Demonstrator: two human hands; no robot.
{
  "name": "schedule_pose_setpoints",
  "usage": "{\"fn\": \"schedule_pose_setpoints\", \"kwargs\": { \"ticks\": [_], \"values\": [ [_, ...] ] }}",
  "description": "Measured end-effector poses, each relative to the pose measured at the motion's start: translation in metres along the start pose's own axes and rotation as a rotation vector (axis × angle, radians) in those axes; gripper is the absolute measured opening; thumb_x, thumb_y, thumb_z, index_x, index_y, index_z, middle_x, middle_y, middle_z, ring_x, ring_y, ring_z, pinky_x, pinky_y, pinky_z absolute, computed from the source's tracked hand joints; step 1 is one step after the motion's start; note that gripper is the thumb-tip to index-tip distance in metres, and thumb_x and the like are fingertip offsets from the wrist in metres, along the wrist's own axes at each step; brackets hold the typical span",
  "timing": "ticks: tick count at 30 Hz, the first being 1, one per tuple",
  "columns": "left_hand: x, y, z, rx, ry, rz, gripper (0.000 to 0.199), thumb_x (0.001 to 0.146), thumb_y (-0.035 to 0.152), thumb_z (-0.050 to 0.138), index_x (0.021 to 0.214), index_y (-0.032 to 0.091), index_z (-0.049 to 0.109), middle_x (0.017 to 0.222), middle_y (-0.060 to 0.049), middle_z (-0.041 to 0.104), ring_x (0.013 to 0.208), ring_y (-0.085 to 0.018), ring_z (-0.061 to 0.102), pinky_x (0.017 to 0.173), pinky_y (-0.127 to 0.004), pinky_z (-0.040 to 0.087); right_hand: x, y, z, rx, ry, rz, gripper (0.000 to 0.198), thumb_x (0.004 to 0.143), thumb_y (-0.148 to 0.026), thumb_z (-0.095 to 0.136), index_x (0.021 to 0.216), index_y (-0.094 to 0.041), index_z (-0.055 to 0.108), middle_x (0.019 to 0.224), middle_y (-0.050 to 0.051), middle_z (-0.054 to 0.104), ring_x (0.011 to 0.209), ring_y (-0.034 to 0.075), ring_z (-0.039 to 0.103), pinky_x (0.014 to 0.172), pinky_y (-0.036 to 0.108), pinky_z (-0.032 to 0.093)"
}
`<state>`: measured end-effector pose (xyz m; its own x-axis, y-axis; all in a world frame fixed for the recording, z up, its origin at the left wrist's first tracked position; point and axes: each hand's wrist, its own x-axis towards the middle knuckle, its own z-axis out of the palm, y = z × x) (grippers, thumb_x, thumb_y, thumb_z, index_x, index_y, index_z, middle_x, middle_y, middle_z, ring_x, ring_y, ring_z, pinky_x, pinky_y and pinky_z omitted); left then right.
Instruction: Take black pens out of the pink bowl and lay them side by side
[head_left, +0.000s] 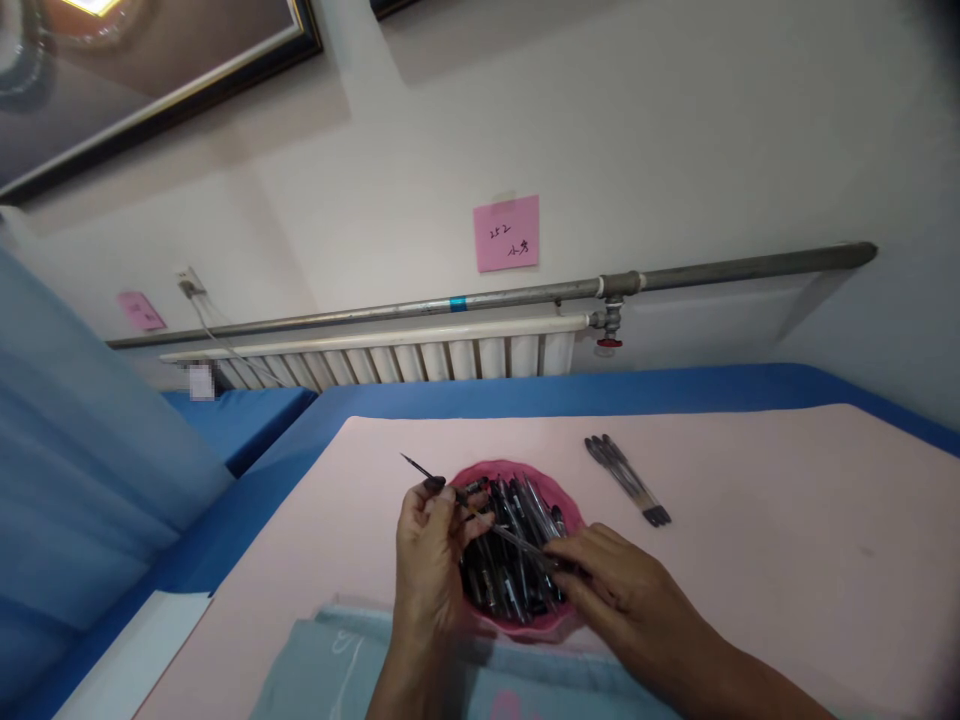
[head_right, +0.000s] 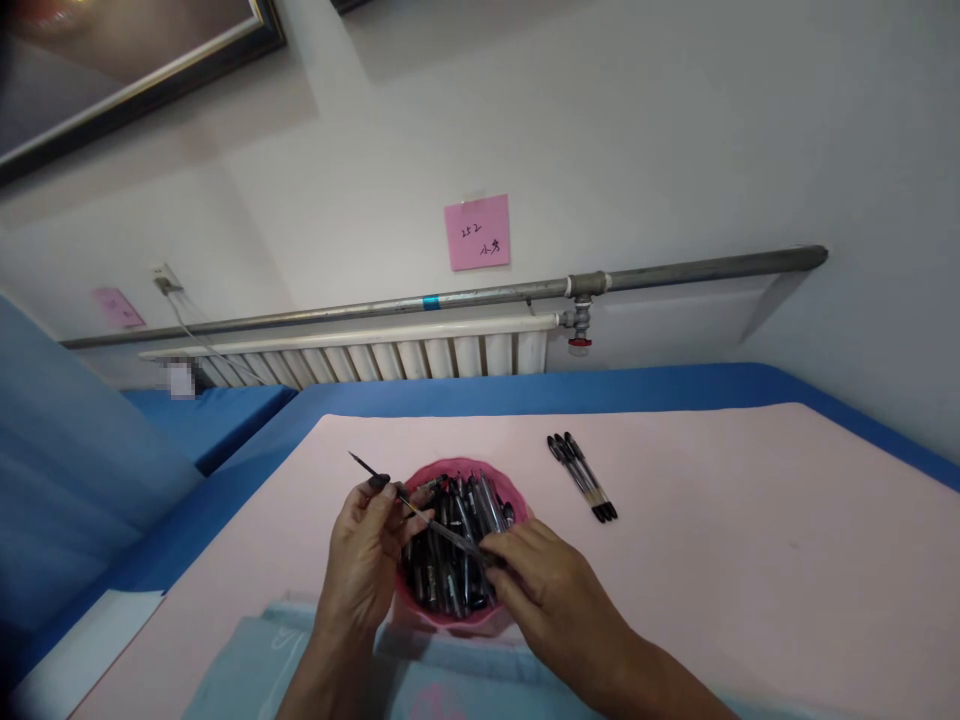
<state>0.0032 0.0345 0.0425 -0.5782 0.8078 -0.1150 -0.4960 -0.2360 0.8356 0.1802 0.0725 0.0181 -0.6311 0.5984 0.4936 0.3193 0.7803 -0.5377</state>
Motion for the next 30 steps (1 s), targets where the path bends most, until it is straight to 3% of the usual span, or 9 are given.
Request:
{"fn": "schedule_pose_setpoints", "kwargs": {
  "ticks": [6,11,15,18,23,26,28,30],
  "values": [
    [-0.006,-0.007,0.005,0.034,-0.034,0.008,0.029,0.068,0.031,0.07,0.084,0.017,0.049,0.073,0.0,0.062,0.068,-0.013,0.065,0.061,-0.024,0.053,0.001,-0.005,-0.001,0.034,0.027,0.027,0.019,0.083,-0.015,0.048,0.094,-0.021,0.062,0.079,0.004,0.067,0.074,0.019,0.06,0.066,0.032,0.049],
    [-0.011,-0.008,0.006,0.137,-0.241,-0.063,0.026,0.071,0.032,0.068,0.084,0.013,0.057,0.082,-0.004,0.065,0.071,-0.013,0.064,0.064,-0.024,0.052,0.001,-0.007,0.001,0.274,-0.008,0.321,0.017,0.078,-0.02,0.053,0.091,-0.022,0.064,0.081,0.003,0.067,0.075,0.019,0.063,0.067,0.031,0.051],
    [-0.003,0.001,-0.003,0.134,-0.137,-0.034,0.028,0.072,0.036,0.066,0.089,0.015,0.057,0.087,-0.006,0.065,0.078,-0.017,0.065,0.063,-0.026,0.052,0.002,-0.001,0.003,0.5,-0.001,0.497,0.016,0.079,-0.027,0.054,0.091,-0.021,0.063,0.078,0.002,0.067,0.072,0.018,0.063,0.065,0.031,0.051],
    [0.006,0.007,-0.012,0.144,-0.047,-0.021,0.027,0.069,0.033,0.068,0.085,0.015,0.056,0.077,-0.004,0.064,0.069,-0.015,0.064,0.058,-0.024,0.05,0.002,0.005,0.005,0.604,0.042,0.533,0.013,0.077,-0.028,0.056,0.087,-0.02,0.06,0.076,0.001,0.063,0.071,0.016,0.061,0.063,0.028,0.05],
    [0.011,0.007,-0.018,0.263,-0.043,0.044,0.023,0.069,0.031,0.066,0.083,0.015,0.058,0.074,-0.001,0.061,0.064,-0.013,0.06,0.057,-0.023,0.047,0.001,0.006,0.009,0.722,0.083,0.56,0.015,0.075,-0.023,0.057,0.09,-0.02,0.057,0.077,0.0,0.06,0.074,0.015,0.059,0.066,0.028,0.05],
    [0.006,0.001,-0.016,0.45,-0.144,0.079,0.013,0.07,0.027,0.063,0.077,0.016,0.061,0.068,0.0,0.06,0.062,-0.013,0.056,0.059,-0.023,0.043,0.0,0.005,0.01,0.751,0.092,0.555,0.02,0.073,-0.02,0.058,0.092,-0.021,0.057,0.082,0.001,0.062,0.078,0.015,0.06,0.069,0.029,0.051],
    [0.002,-0.004,-0.014,0.648,-0.277,0.132,0.004,0.07,0.021,0.061,0.07,0.018,0.063,0.066,0.0,0.06,0.064,-0.014,0.054,0.061,-0.024,0.04,0.0,0.006,0.01,0.756,0.088,0.554,0.021,0.073,-0.02,0.058,0.093,-0.021,0.058,0.082,0.001,0.062,0.079,0.016,0.061,0.07,0.03,0.051],
    [-0.002,-0.009,-0.012,0.889,-0.434,0.226,0.009,0.069,0.014,0.058,0.068,0.021,0.064,0.07,-0.001,0.061,0.071,-0.017,0.054,0.066,-0.026,0.039,0.0,0.007,0.01,0.76,0.083,0.557,0.021,0.073,-0.02,0.058,0.094,-0.021,0.057,0.081,0.001,0.062,0.078,0.016,0.061,0.07,0.03,0.051]
  ]
}}
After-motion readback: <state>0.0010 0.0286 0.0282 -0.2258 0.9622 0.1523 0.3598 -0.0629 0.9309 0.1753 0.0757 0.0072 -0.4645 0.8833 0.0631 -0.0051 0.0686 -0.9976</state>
